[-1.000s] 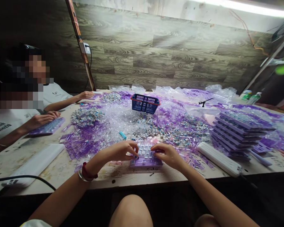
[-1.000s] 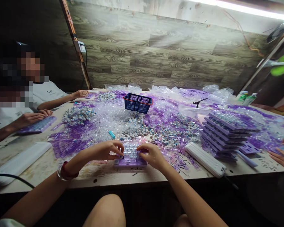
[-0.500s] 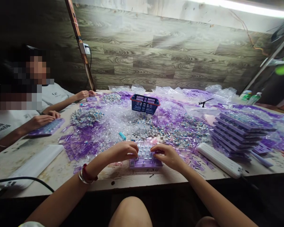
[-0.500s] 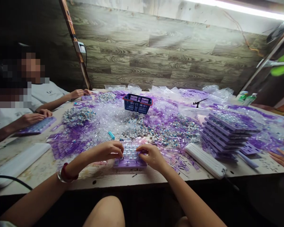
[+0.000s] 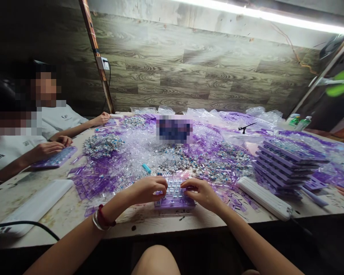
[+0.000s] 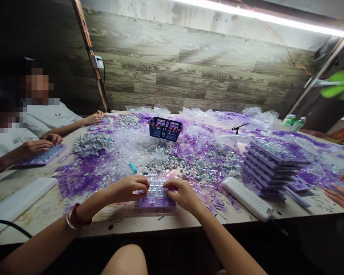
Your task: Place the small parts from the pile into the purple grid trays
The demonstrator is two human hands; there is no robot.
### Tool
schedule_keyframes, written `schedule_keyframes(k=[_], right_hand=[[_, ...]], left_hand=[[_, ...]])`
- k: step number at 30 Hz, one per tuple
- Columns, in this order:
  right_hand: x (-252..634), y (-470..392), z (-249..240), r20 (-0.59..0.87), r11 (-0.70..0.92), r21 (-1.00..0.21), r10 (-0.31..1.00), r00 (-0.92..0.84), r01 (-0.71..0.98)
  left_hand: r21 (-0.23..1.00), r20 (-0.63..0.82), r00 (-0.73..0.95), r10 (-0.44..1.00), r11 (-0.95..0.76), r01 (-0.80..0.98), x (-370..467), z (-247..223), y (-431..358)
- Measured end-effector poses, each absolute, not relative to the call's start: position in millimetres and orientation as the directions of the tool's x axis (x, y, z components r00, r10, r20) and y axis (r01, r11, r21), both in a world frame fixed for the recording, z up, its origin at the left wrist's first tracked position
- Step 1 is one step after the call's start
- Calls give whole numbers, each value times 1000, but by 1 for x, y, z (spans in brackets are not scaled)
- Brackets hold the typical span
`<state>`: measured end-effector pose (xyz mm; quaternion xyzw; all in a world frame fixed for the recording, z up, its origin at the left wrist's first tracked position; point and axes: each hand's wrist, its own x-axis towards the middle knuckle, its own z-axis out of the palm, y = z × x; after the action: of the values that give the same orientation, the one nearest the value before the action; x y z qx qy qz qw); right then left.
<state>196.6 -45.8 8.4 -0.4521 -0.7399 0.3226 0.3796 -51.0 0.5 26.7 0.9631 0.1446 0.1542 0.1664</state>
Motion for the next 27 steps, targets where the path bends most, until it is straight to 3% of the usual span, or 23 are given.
schedule_keyframes(k=[21,27], right_hand=[[197,-46,9,262,372,-823,919,-295,430],[197,-45,8,266,376,-826,917,-298,420]], left_hand=[[457,280,884,375,-862,221,-50,18,7],[434,290,871,396,-866,249,-51,17,7]])
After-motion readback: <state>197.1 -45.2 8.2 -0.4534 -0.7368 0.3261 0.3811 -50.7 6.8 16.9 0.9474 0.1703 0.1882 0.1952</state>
